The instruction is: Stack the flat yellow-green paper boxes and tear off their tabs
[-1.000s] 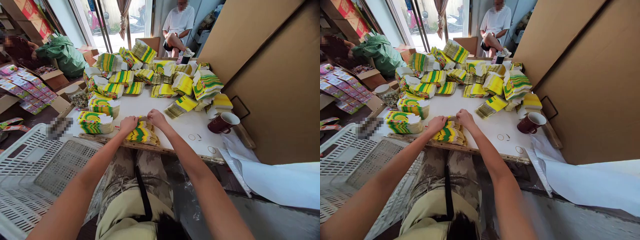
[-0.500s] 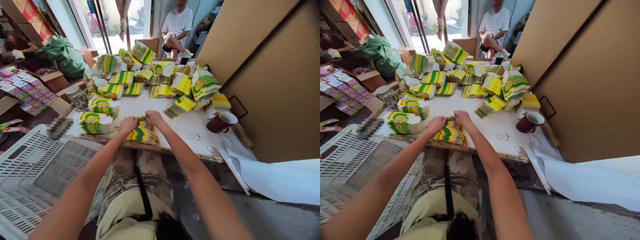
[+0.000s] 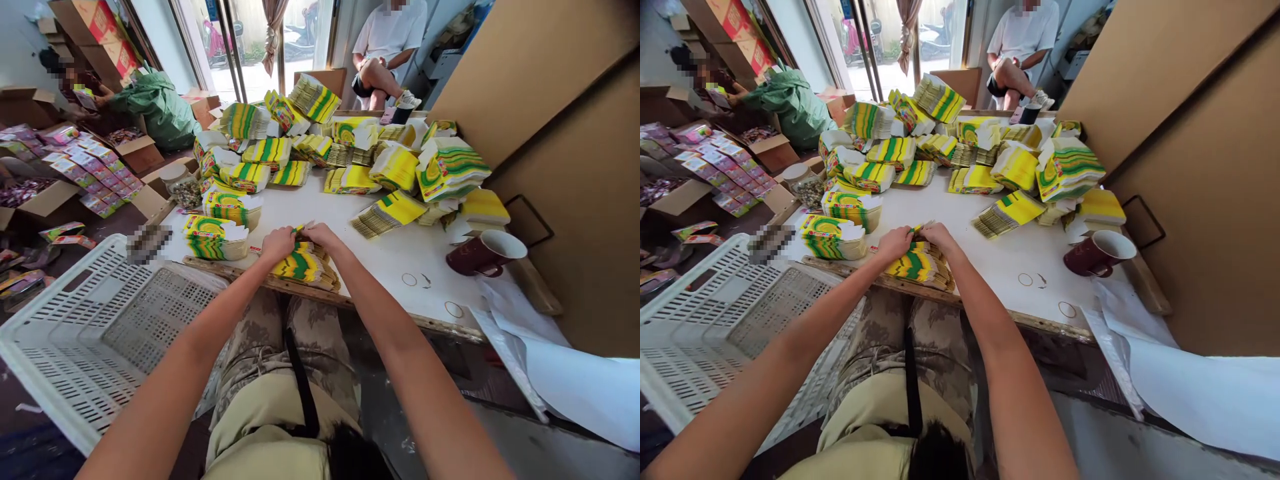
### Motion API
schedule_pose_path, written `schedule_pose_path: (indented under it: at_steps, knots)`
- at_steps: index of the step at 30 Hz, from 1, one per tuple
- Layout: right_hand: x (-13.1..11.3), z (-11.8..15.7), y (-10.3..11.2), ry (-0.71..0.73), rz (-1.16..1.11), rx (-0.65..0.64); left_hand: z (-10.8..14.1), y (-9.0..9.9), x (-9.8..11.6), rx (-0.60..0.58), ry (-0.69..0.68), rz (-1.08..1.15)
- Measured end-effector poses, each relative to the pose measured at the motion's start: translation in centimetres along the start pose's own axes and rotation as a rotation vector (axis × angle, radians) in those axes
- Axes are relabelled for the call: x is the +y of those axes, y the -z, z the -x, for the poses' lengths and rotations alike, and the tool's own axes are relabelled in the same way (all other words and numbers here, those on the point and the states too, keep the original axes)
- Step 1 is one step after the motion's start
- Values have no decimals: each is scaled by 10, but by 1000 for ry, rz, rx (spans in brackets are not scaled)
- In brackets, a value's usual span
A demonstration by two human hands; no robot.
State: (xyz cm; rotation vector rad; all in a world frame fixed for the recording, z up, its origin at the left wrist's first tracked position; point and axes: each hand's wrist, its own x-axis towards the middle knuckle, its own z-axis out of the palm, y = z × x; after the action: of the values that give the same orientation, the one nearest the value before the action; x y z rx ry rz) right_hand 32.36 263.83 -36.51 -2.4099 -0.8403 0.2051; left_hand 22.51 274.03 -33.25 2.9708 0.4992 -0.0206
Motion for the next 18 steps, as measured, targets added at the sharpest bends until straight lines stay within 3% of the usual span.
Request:
schedule_pose_path:
  at_steps: [5,9,14,16,18]
  knots:
    - [-1,4,-5,-21,-96,-29,0,-3,-1,13,-4,9]
    - [6,-2,10,-60,-7,-18,0,-4,0,36,33,28]
    - [16,0,34,10,57,-40,-1,-3,0,20,75,76]
    - [24,6,42,48,36,-159,-2,-3,0,13,97,94]
    - [33,13,50,69,-45,-374,-3,-2,0,10,104,103]
